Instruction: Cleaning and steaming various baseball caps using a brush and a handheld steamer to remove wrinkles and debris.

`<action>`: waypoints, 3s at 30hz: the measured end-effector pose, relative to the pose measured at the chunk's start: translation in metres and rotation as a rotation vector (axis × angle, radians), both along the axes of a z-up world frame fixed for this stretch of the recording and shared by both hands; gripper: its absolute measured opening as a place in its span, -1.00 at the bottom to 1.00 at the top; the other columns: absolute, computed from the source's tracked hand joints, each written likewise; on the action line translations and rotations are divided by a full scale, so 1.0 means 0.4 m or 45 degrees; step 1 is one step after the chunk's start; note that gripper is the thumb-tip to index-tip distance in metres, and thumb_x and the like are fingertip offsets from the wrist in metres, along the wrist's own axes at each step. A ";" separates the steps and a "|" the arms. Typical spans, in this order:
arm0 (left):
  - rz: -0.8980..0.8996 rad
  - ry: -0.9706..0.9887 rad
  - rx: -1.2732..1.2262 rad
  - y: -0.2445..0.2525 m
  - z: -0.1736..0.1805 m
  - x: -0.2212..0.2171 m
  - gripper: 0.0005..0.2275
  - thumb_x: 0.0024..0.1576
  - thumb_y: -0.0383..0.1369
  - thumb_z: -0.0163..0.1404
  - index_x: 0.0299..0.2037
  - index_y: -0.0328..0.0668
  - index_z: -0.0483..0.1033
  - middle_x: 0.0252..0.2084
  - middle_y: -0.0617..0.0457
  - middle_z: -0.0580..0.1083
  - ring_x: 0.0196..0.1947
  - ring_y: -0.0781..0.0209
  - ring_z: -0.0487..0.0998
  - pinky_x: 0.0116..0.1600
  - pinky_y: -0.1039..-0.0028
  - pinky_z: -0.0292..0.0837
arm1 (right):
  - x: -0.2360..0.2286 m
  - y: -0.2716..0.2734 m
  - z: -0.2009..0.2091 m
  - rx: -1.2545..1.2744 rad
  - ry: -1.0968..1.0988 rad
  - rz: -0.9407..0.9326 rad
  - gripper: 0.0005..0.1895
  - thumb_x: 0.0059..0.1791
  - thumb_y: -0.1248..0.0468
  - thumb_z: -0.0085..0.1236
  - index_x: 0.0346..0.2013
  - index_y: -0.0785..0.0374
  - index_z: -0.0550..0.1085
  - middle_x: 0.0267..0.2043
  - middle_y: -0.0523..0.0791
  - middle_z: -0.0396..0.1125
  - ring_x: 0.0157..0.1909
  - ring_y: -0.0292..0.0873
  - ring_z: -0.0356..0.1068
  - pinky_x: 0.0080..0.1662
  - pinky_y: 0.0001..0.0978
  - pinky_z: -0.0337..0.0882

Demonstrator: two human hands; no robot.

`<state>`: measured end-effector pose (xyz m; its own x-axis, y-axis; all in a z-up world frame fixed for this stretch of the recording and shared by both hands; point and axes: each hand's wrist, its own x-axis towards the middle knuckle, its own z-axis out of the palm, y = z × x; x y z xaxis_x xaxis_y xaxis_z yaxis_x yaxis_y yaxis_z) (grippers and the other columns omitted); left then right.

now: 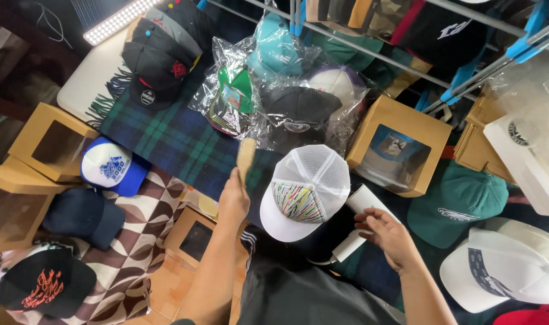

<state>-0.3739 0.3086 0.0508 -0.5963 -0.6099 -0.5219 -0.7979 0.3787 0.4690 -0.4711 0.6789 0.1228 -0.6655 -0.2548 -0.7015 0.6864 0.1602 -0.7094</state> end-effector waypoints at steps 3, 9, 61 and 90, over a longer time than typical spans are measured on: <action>0.220 0.319 0.050 0.041 0.195 0.018 -0.49 0.29 -0.25 -0.45 0.49 0.12 0.11 -0.25 0.00 0.52 -0.33 0.03 0.47 -0.26 0.21 0.28 | -0.016 0.003 -0.004 -0.056 0.103 -0.071 -0.72 0.13 0.38 -0.08 0.12 0.44 0.38 0.03 0.16 0.44 0.02 0.09 0.46 0.10 -0.09 0.47; -0.489 0.974 -0.391 0.198 0.271 0.002 -0.65 0.08 -0.15 0.18 -0.07 -0.22 0.53 -0.41 -0.26 0.54 -0.41 -0.33 0.58 -0.36 0.01 0.50 | -0.074 -0.125 0.071 -0.118 0.582 -0.153 -0.67 0.12 0.48 -0.12 0.20 0.41 0.33 0.12 0.16 0.39 0.20 0.06 0.42 0.15 -0.08 0.46; 0.367 0.763 0.498 -0.076 0.251 0.137 -0.60 0.29 -0.22 -0.08 0.36 0.39 0.39 0.19 -0.05 0.54 0.23 -0.10 0.49 0.26 0.14 0.43 | -0.212 -0.445 -0.055 0.985 1.345 0.856 -0.71 0.14 -0.05 -0.14 0.06 -0.34 0.52 0.13 -0.41 0.44 0.22 -0.24 0.38 0.22 -0.24 0.37; 0.704 0.654 0.323 0.365 0.185 0.162 -0.54 0.32 -0.07 -0.24 0.46 0.38 0.18 0.35 -0.11 0.38 0.38 -0.07 0.35 0.47 0.20 0.20 | -0.206 -0.377 -0.042 0.565 1.823 1.115 -0.58 0.09 -0.06 -0.04 0.19 -0.06 0.48 0.18 -0.22 0.40 0.24 -0.09 0.34 0.20 -0.13 0.33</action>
<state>-0.3092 0.4545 0.1249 -0.4456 -0.7870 -0.4266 -0.4996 -0.1768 0.8480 -0.5535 0.5280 0.1059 -0.5529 -0.8175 0.1614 -0.7848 0.4458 -0.4305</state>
